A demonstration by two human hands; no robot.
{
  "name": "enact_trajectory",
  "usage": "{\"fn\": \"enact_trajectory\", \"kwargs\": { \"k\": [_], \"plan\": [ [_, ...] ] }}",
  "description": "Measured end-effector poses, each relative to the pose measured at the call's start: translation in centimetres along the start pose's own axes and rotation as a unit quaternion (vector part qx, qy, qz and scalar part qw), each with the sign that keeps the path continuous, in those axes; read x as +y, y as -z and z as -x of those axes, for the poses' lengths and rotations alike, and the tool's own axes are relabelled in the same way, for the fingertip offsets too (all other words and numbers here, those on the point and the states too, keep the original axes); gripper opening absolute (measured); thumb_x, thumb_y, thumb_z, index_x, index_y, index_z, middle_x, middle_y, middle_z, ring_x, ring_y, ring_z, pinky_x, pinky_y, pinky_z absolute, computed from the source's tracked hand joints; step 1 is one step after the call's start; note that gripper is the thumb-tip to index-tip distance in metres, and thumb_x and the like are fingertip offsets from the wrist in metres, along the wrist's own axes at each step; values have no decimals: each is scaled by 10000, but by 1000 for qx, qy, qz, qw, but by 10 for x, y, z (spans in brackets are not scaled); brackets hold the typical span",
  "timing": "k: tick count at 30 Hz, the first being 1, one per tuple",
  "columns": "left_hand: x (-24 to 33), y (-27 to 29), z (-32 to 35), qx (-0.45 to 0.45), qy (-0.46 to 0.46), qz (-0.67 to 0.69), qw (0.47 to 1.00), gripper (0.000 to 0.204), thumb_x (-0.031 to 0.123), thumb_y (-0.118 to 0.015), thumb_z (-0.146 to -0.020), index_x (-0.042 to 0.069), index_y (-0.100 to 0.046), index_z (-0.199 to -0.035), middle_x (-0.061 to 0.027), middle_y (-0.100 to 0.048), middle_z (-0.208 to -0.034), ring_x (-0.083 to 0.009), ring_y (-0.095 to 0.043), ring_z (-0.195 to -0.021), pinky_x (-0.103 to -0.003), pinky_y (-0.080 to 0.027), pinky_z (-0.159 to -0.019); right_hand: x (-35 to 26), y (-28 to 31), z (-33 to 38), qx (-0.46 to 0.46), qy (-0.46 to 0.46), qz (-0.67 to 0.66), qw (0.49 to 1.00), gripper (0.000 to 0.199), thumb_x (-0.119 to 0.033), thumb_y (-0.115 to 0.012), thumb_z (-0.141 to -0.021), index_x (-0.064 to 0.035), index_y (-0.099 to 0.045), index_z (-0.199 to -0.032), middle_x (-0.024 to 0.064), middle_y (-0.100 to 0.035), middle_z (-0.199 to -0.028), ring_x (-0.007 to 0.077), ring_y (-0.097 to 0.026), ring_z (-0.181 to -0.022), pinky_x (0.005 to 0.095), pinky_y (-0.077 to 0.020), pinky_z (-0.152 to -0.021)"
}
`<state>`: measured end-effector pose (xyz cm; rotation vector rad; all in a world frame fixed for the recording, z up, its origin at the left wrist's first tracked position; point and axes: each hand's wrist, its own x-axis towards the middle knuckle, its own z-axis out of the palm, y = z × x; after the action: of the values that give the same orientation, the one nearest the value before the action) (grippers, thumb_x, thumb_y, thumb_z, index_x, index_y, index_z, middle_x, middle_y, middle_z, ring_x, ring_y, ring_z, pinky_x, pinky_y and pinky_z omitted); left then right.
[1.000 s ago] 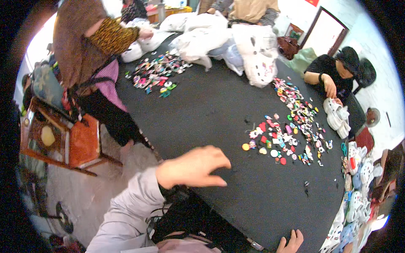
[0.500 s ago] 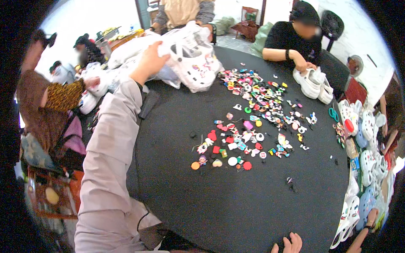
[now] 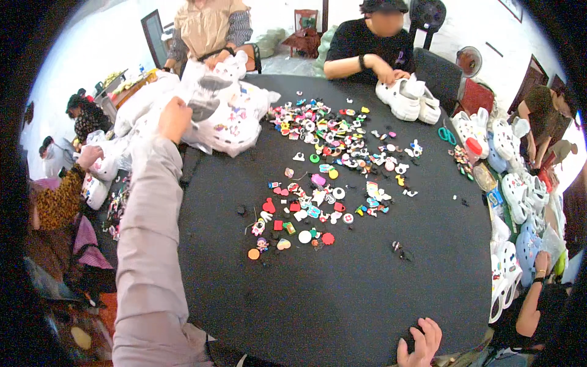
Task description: Decorating white clogs by inserting colorful charms into the holes on the top of the shoes.
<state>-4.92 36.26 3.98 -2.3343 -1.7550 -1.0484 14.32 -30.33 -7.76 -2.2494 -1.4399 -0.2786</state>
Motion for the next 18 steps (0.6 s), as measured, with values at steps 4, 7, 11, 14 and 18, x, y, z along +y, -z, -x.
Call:
{"fn": "enact_trajectory", "kwargs": {
  "k": [4,7,11,14,18],
  "plan": [
    [1,4,24,133,0,126,983,178,149,-609,-740,57,-594,-892,-156,-613,-888,-334,-596,-835,-410,-462,-756,0,0,3,26,1,3,1000,267,-123,-626,-702,1,-558,-928,189,-536,-1132,411,-488,-1074,511,-395,-902],
    [21,41,25,228,-119,129,958,153,96,-605,-749,49,-586,-893,-139,-584,-826,-310,-590,-791,-401,-464,-733,1,0,6,47,-7,-5,999,253,-116,-634,-701,-2,-567,-917,178,-546,-1113,397,-497,-1076,501,-394,-910],
    [52,118,40,209,-255,159,931,110,30,-586,-761,36,-594,-870,-121,-582,-802,-275,-588,-759,-361,-463,-696,6,-2,10,78,12,-23,997,300,-110,-640,-718,-9,-574,-993,178,-558,-1099,372,-508,-1084,469,-394,-915],
    [78,164,71,114,-322,269,900,86,18,-594,-783,24,-617,-865,-106,-593,-809,-206,-590,-743,-314,-460,-675,10,-5,11,98,24,-26,995,271,-134,-673,-691,-12,-572,-910,169,-556,-1058,375,-514,-1057,476,-388,-916],
    [99,194,125,-121,-359,403,833,72,-47,-576,-808,-12,-604,-863,-19,-598,-833,-89,-578,-811,-250,-472,-737,12,-5,12,104,39,-25,994,249,-134,-686,-700,-28,-599,-908,142,-578,-1047,342,-526,-1048,457,-399,-897]
  ]
}}
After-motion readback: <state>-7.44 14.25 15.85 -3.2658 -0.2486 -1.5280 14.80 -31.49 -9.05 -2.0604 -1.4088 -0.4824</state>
